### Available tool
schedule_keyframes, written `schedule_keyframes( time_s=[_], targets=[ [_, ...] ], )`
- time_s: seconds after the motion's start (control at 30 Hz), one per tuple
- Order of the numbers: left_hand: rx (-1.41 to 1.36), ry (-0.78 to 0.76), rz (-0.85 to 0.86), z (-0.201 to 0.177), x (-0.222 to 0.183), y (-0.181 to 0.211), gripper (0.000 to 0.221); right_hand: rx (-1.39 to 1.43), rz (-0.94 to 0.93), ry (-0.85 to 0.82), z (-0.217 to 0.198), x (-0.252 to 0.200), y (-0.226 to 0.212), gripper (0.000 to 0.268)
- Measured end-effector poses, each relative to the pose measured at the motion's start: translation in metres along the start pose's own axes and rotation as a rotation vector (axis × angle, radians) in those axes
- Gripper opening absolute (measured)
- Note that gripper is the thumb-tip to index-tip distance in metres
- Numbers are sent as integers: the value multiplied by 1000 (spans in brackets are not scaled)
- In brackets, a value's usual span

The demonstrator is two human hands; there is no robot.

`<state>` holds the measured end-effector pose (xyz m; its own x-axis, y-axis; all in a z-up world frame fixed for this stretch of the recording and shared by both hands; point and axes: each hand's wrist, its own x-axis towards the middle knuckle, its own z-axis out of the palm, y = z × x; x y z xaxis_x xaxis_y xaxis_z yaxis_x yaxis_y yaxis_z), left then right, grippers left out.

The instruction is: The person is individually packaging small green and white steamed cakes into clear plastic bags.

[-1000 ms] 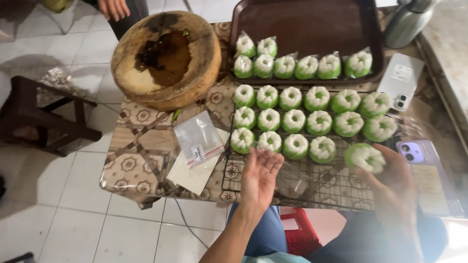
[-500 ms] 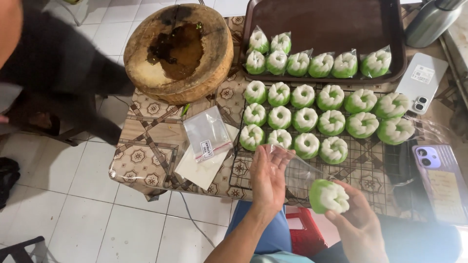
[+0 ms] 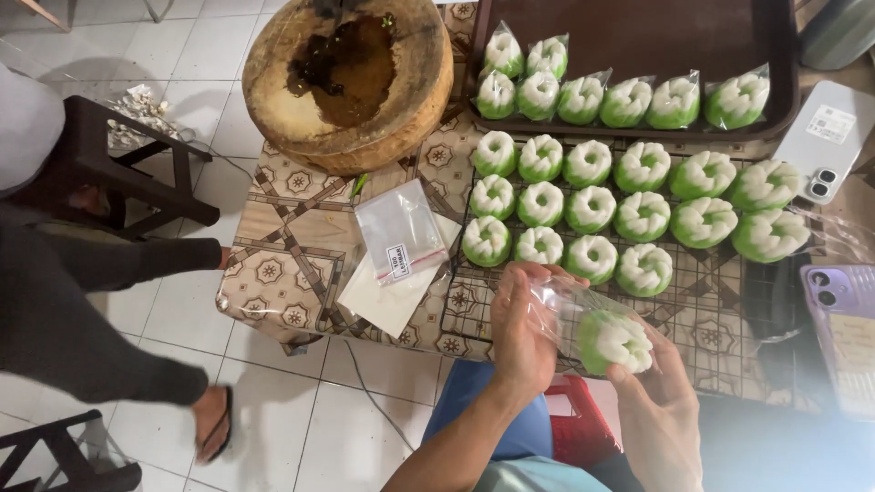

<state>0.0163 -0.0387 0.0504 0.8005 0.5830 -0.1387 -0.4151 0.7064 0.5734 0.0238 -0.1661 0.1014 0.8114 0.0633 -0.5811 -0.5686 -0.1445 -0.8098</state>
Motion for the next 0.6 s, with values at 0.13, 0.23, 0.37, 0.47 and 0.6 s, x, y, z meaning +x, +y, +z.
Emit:
schedule_keyframes(
  time_s=[0.13, 0.23, 0.37, 0.47, 0.6],
  targets=[
    [19, -28, 52, 1, 2, -1, 30, 128, -16, -90, 1, 3, 0, 74],
    [9, 17, 42, 0, 3, -5, 31, 298, 61, -111, 1, 5, -2, 76],
    [33, 57, -7, -1, 2, -3, 35, 928, 5, -766, -20, 36, 37, 59],
    [18, 36, 28, 1, 2, -5, 34, 1330, -39, -1230, -29, 45, 45, 50],
    [-21, 84, -53, -3, 3, -8, 37, 592, -135, -325, -26, 38, 50, 55]
  ],
)
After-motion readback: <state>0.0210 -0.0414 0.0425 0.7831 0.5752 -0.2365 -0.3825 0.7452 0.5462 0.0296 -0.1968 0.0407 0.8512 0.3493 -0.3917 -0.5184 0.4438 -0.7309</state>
